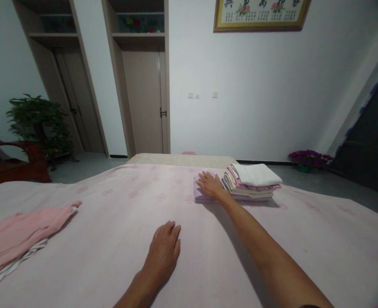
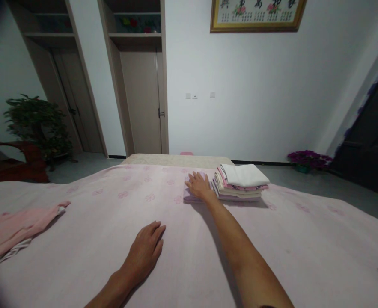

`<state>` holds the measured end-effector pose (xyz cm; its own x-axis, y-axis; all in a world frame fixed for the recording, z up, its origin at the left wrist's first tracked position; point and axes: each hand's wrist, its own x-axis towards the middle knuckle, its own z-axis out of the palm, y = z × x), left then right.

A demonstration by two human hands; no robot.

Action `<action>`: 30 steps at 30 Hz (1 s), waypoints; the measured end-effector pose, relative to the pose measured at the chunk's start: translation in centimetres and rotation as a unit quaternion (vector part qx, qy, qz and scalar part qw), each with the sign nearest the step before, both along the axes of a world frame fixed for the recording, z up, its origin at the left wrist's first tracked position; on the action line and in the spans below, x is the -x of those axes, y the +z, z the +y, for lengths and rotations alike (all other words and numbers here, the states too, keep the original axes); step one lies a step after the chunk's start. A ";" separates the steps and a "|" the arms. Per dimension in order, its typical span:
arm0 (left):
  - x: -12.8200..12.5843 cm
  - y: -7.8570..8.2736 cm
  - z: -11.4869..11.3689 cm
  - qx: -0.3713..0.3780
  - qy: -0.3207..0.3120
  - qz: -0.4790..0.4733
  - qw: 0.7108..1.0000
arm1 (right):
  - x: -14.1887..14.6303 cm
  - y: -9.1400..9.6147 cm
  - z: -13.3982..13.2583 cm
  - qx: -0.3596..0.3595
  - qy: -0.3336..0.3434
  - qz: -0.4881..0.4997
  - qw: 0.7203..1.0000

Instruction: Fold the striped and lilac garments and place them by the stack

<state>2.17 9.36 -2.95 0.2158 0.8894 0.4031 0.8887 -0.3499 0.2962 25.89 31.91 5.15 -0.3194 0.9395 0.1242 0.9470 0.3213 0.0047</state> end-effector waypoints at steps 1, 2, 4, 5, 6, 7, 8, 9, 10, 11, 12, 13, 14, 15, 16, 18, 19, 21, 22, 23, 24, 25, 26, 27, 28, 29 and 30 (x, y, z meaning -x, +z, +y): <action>0.0 0.0 0.0 0.003 0.001 0.000 1.000 | -0.5 -0.2 0.1 -0.002 -0.013 -0.001 1.000; 0.0 0.0 0.0 0.006 0.001 0.000 1.000 | -1.0 -0.5 0.2 0.000 -0.023 -0.003 1.000; 0.0 0.1 0.0 0.006 0.001 0.001 1.000 | -1.7 -1.1 0.4 0.006 -0.036 -0.006 0.999; 0.0 0.1 0.0 0.003 -0.001 0.001 1.000 | -1.9 -1.4 0.4 0.007 -0.038 -0.008 0.999; 0.0 0.1 0.0 0.000 -0.003 0.001 1.000 | -2.0 -1.6 0.5 0.007 -0.039 -0.010 0.999; 0.0 0.1 0.0 -0.004 -0.005 0.000 1.000 | -2.0 -1.7 0.5 0.007 -0.039 -0.011 0.999; 0.0 0.0 0.0 -0.007 -0.006 0.001 1.000 | -2.0 -1.7 0.6 0.006 -0.039 -0.013 0.999; 0.0 0.0 0.0 -0.008 -0.007 0.002 1.000 | -1.9 -1.7 0.6 0.006 -0.039 -0.014 0.999; 0.0 0.0 0.0 -0.009 -0.007 0.004 1.000 | -1.7 -1.5 0.7 0.005 -0.038 -0.016 0.999; 0.0 0.1 0.0 -0.008 -0.006 0.005 1.000 | -1.5 -1.3 0.8 0.002 -0.035 -0.018 0.999; 0.0 0.1 0.0 -0.008 -0.006 0.007 1.000 | -1.2 -1.1 0.8 -0.003 -0.030 -0.020 0.999; 0.0 0.1 0.0 -0.010 -0.005 0.008 1.000 | -0.9 -0.9 0.8 -0.010 -0.022 -0.020 0.999; 0.0 0.1 0.0 -0.012 -0.005 0.009 1.000 | -0.5 -0.7 0.8 -0.016 -0.011 -0.021 1.000; 0.0 0.1 0.0 -0.014 -0.005 0.010 1.000 | -0.1 -0.6 0.7 -0.018 0.003 -0.021 1.000; 0.0 0.2 0.0 -0.015 -0.005 0.011 1.000 | 0.3 -0.6 0.6 -0.016 0.017 -0.022 0.999; 0.0 0.3 0.0 -0.011 -0.006 0.018 1.000 | 1.0 -0.8 0.1 -0.002 0.038 -0.025 0.999; 0.0 0.3 0.0 -0.009 -0.005 0.021 1.000 | 1.2 -1.0 -0.2 0.003 0.044 -0.026 0.999; 0.0 0.4 0.0 -0.007 -0.003 0.027 1.000 | 1.6 -1.6 -1.1 -0.008 0.049 -0.022 0.999; -0.1 0.4 0.0 -0.007 -0.003 0.027 1.000 | 1.7 -2.0 -1.7 -0.023 0.049 -0.017 0.998; -0.1 0.4 0.0 -0.007 -0.003 0.027 1.000 | 1.7 -2.4 -2.2 -0.040 0.048 -0.010 0.998; -0.1 0.4 0.0 -0.007 -0.003 0.025 1.000 | 1.6 -2.8 -2.7 -0.058 0.044 -0.003 0.997; -0.1 0.4 0.0 -0.007 -0.004 0.022 1.000 | 1.5 -3.2 -3.3 -0.074 0.037 0.003 0.997; -0.1 0.4 0.0 -0.006 -0.005 0.017 1.000 | 1.4 -3.6 -3.8 -0.086 0.027 0.007 0.996; -0.1 0.3 0.0 -0.005 -0.006 0.012 1.000 | 1.3 -3.9 -4.2 -0.094 0.018 0.011 0.995; -0.1 0.3 0.1 -0.004 -0.006 0.007 1.000 | 1.2 -4.2 -4.6 -0.101 0.009 0.013 0.995; -0.1 0.3 0.1 -0.003 -0.006 0.001 1.000 | 1.2 -4.3 -4.9 -0.108 0.000 0.016 0.994; 0.0 0.3 0.1 -0.001 -0.006 -0.004 1.000 | 1.2 -4.4 -5.1 -0.115 -0.007 0.020 0.993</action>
